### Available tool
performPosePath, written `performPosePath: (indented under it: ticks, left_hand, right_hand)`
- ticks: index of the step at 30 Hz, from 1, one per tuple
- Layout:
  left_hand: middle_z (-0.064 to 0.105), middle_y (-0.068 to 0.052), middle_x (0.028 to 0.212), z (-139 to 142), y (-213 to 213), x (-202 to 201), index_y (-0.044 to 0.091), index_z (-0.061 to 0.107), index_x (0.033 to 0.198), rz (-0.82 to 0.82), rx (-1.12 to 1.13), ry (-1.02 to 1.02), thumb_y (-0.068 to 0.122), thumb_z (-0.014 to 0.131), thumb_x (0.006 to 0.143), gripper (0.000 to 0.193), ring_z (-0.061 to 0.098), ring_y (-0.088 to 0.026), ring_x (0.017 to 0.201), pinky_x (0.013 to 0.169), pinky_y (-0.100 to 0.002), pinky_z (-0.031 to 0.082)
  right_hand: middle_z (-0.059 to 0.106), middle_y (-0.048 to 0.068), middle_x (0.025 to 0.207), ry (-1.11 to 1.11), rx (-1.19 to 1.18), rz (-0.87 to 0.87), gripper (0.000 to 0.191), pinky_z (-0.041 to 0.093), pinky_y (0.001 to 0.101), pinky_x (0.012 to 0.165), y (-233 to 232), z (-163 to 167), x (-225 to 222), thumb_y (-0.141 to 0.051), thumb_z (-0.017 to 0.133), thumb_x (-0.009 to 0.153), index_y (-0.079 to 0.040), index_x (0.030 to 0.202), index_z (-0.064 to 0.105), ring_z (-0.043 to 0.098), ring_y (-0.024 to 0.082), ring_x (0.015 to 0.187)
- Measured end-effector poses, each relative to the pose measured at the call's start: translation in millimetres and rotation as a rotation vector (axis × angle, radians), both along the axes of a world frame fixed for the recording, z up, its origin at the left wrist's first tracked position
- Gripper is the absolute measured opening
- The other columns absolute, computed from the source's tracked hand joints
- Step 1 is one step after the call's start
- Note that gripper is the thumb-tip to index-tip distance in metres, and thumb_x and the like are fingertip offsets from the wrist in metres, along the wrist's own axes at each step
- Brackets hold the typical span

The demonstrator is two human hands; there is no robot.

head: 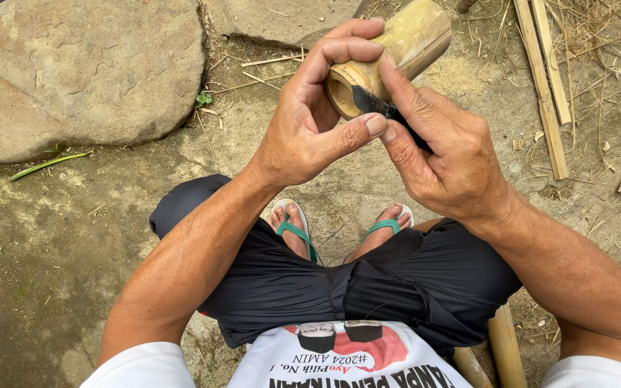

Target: The person sits on the ground holding a bamboo cylinder and repeatedly scrapes and smooths its rim and outer surface with a small blade, rotating the piece to work different sides. Near the end they hand the bamboo piece to another person who continues working on it.

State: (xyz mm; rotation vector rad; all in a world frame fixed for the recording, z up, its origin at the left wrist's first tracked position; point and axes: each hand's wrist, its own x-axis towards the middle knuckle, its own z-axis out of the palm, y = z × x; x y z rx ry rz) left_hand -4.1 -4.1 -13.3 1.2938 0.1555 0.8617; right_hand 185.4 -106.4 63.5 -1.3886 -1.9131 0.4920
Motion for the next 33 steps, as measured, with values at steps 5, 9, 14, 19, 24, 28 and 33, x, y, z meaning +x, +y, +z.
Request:
performPosePath:
  ticks: [5,9,14,19,24,28,33]
  left_hand:
    - [0.033,-0.005,0.159,2,-2,-1,0.008,0.050,0.148,0.013,0.000,0.010,0.007,0.080,0.110,0.048,0.036,-0.014,0.148,0.126,-0.031,0.037]
    - [0.035,-0.005,0.158,2,-3,0,0.007,0.051,0.147,0.051,0.044,0.032,0.007,0.079,0.110,0.046,0.032,-0.015,0.152,0.129,-0.032,0.034]
    - [0.037,-0.005,0.157,3,-4,2,0.006,0.052,0.145,0.091,0.086,0.039,0.005,0.079,0.110,0.043,0.024,-0.016,0.156,0.132,-0.032,0.029]
    - [0.039,-0.005,0.155,5,-5,3,0.005,0.053,0.143,0.105,0.072,0.038,0.002,0.078,0.110,0.041,0.023,-0.017,0.157,0.132,-0.032,0.028]
    - [0.039,-0.005,0.155,5,-5,2,0.005,0.053,0.142,0.108,0.057,0.036,-0.001,0.078,0.110,0.041,0.024,-0.017,0.156,0.131,-0.032,0.029]
    - [0.041,-0.005,0.154,3,-4,3,0.005,0.054,0.141,0.114,0.064,0.033,-0.002,0.078,0.109,0.041,0.026,-0.017,0.156,0.131,-0.032,0.028]
    - [0.042,-0.005,0.153,0,-2,3,0.005,0.055,0.140,0.101,0.040,0.024,-0.002,0.079,0.108,0.041,0.027,-0.017,0.155,0.131,-0.032,0.028]
  right_hand:
    - [0.068,0.024,0.129,0.028,0.046,0.011,0.046,0.058,0.0328,0.091,0,1,-2,-0.009,0.063,0.113,0.001,0.154,0.046,0.073,0.027,0.110]
    - [0.071,0.022,0.127,0.034,-0.023,-0.032,0.047,0.059,0.0322,0.088,0,0,-3,-0.009,0.065,0.112,0.000,0.155,0.049,0.075,0.024,0.104]
    - [0.069,0.022,0.124,0.044,0.009,-0.022,0.042,0.058,0.0311,0.085,-2,0,-3,-0.009,0.063,0.114,0.001,0.152,0.047,0.073,0.022,0.101]
    - [0.072,0.019,0.109,0.012,-0.004,-0.073,0.045,0.056,0.0297,0.075,-2,0,-6,-0.007,0.065,0.114,0.001,0.156,0.050,0.071,0.018,0.085]
    - [0.069,0.017,0.099,0.013,0.001,-0.091,0.040,0.054,0.0302,0.071,-2,1,-10,-0.006,0.065,0.114,0.003,0.151,0.052,0.066,0.016,0.077]
    - [0.067,0.015,0.096,0.003,0.003,-0.104,0.042,0.051,0.0311,0.068,-1,1,-11,-0.005,0.066,0.113,0.003,0.152,0.054,0.062,0.016,0.073]
    - [0.065,0.014,0.092,0.005,-0.010,-0.109,0.040,0.050,0.0324,0.068,-2,1,-11,-0.004,0.066,0.111,0.004,0.149,0.056,0.061,0.016,0.074]
